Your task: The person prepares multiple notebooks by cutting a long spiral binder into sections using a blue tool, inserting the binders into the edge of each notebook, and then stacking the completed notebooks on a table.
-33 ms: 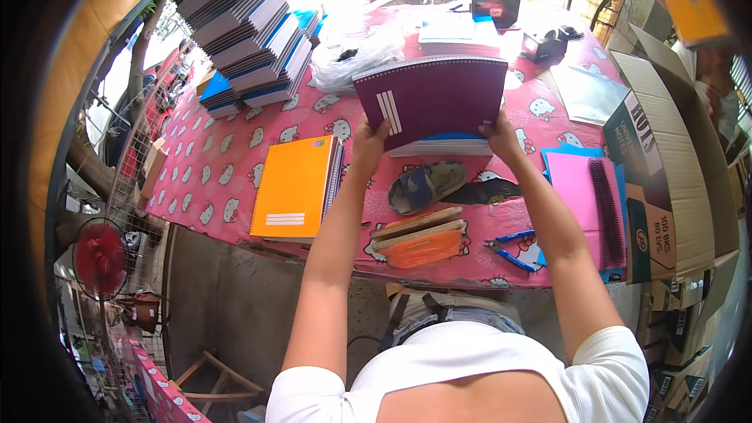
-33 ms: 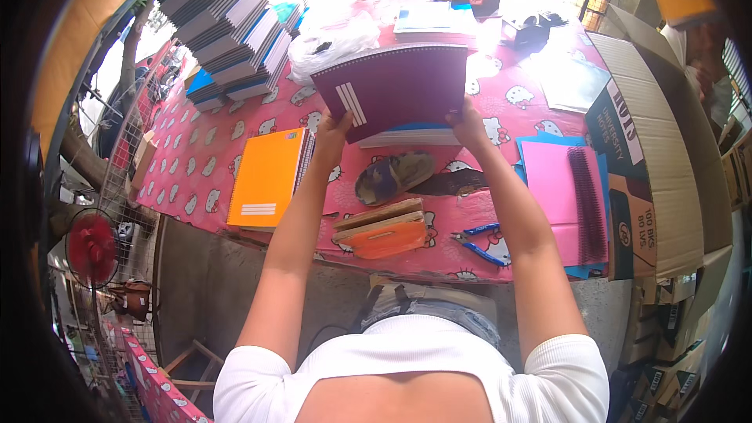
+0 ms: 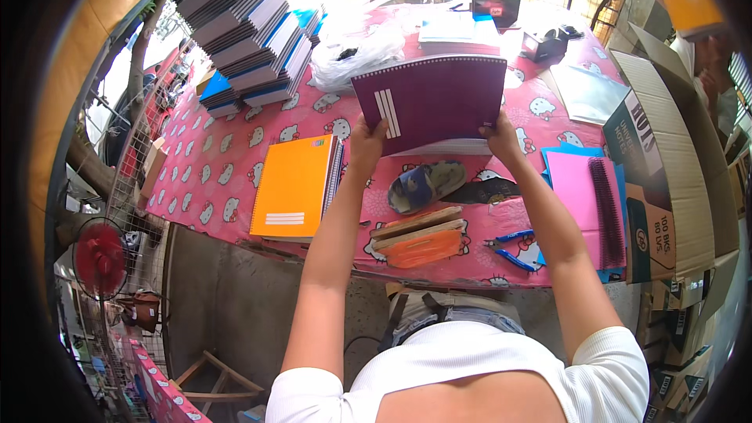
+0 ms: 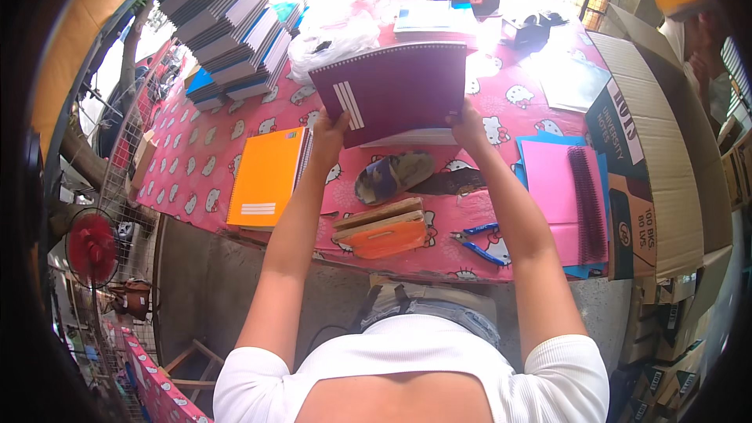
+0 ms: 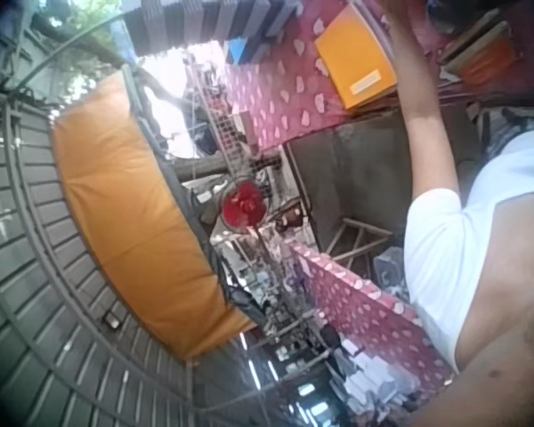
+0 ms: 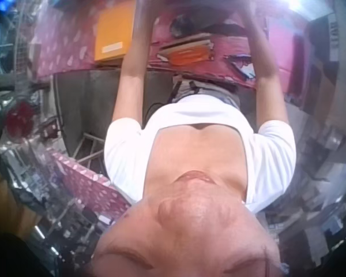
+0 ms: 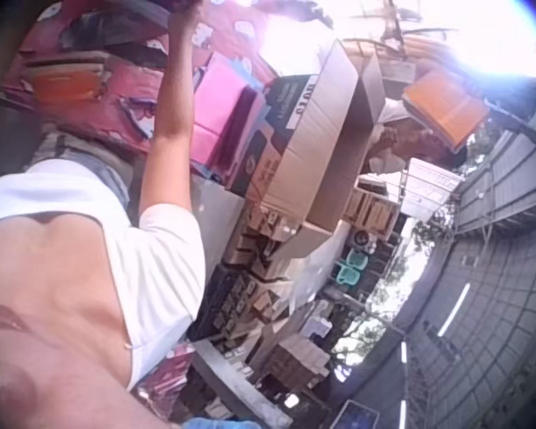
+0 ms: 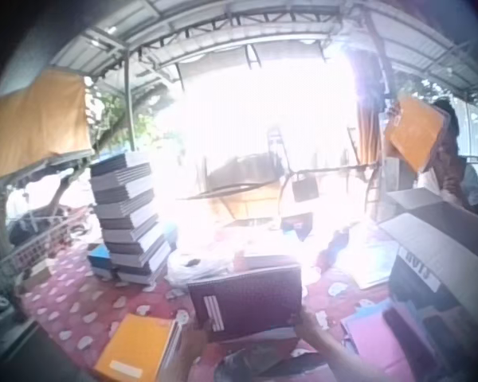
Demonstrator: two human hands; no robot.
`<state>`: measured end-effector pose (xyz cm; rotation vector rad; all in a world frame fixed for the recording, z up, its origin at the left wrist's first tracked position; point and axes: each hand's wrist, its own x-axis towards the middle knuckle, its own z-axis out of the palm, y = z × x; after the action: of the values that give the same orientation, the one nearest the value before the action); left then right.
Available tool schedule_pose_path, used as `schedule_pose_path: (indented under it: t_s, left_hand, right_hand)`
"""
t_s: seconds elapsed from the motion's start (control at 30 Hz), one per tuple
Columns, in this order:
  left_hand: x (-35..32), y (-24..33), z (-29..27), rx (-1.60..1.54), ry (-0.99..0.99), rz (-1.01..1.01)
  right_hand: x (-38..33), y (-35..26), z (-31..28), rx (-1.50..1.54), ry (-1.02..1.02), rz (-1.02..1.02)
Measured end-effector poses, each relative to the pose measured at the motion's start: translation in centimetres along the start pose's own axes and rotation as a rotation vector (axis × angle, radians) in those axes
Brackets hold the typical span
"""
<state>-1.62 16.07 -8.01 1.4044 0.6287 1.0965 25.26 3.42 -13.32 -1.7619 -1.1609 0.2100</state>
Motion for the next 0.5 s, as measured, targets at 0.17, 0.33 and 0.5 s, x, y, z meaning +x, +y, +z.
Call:
schedule_pose_path:
  t_s: [0.17,0.33,0.5]
  left_hand:
    - [-8.4,9.9,-2.5,0.415,0.084,0.090]
    - [-17.3,11.8,-2.4,0.208,0.166,0.069]
    - [-18.3,12.4,-1.1,0.583,0.274,0.229]
  right_hand:
    - [-9.3,-6.9,-3.9,0.449,-0.309,0.048]
    - [-14.5,-7.1,-4.3,0.487,-0.307,-0.097]
    - [-19.0,-5.4,-0.9,0.340,-0.192,-0.164]
